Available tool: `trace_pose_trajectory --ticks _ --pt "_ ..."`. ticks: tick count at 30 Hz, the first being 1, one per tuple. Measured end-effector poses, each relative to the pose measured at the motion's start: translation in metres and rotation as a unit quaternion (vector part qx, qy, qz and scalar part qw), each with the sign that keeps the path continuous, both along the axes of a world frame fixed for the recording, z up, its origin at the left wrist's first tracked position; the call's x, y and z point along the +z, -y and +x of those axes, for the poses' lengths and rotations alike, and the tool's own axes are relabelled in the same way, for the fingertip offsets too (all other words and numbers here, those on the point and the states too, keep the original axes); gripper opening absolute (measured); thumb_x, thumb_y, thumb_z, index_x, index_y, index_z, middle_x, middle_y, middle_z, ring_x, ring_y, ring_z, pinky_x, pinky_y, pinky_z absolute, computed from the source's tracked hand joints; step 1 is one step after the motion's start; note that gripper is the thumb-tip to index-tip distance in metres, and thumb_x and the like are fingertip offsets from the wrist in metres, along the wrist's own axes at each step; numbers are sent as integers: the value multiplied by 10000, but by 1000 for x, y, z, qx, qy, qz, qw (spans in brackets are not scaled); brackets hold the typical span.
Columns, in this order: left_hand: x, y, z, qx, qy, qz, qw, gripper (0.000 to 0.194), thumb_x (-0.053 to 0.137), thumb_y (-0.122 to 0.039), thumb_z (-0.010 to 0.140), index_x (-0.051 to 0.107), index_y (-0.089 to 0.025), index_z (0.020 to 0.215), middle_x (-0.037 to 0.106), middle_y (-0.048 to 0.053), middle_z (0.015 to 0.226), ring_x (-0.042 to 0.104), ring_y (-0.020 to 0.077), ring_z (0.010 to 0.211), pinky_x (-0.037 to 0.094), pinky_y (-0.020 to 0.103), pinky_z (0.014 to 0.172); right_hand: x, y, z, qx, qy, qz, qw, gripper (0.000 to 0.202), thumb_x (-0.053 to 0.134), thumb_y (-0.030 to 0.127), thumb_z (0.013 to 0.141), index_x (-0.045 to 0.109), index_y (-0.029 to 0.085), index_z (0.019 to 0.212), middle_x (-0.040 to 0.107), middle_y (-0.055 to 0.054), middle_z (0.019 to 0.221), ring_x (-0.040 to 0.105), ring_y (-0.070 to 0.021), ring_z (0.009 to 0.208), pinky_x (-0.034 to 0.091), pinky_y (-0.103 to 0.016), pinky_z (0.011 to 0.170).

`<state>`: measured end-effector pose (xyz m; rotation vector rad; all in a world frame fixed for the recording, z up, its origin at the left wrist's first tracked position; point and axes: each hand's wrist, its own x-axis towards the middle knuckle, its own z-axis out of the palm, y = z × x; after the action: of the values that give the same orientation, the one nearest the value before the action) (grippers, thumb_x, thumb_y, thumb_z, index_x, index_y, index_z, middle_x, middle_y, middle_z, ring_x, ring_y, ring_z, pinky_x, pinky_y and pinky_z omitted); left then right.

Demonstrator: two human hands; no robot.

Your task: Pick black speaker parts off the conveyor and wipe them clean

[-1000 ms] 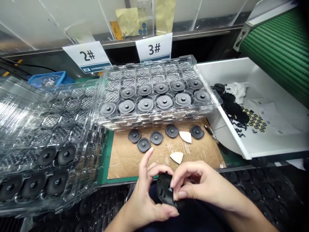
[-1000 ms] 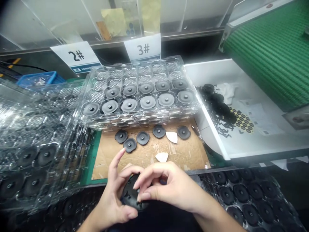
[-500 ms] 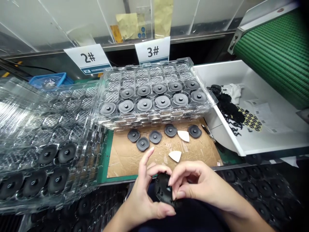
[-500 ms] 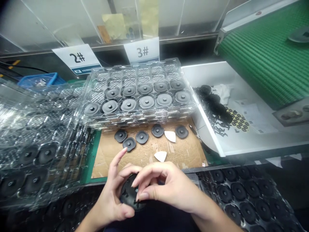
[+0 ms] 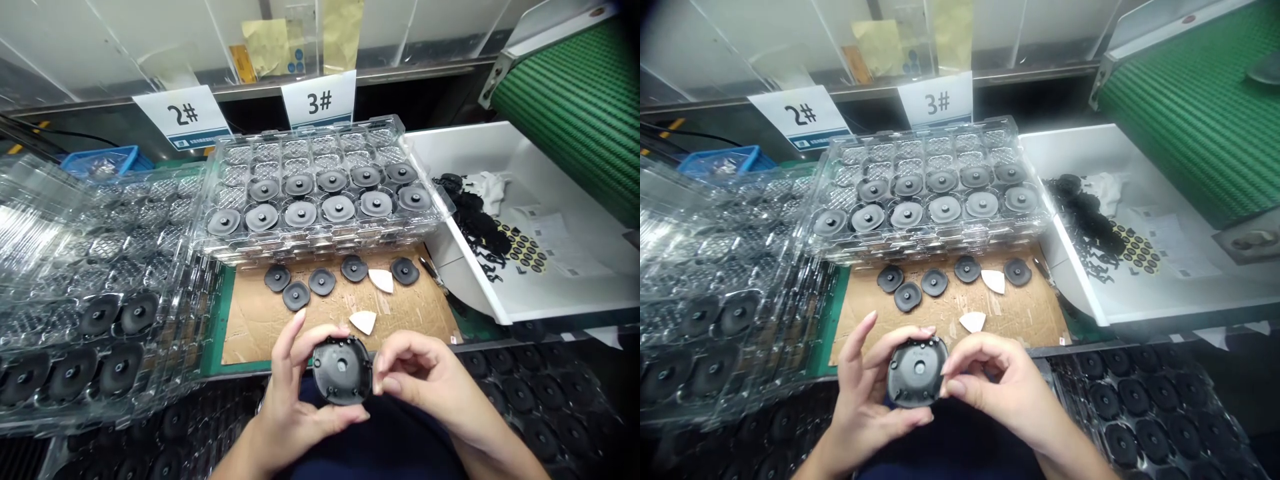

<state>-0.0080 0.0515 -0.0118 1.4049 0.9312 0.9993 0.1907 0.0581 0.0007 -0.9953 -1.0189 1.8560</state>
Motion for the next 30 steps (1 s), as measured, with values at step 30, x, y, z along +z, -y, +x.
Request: trace_pose_trajectory --ticks 30 --pt "-16 -8 8 87 -134 322 933 1078 719 39 562 88 -231 1393 508 123 1234 507 252 1143 454 456 968 0 0 -15 -71 196 56 976 80 642 159 764 625 226 805 625 31 776 590 -87 744 463 -159 700"
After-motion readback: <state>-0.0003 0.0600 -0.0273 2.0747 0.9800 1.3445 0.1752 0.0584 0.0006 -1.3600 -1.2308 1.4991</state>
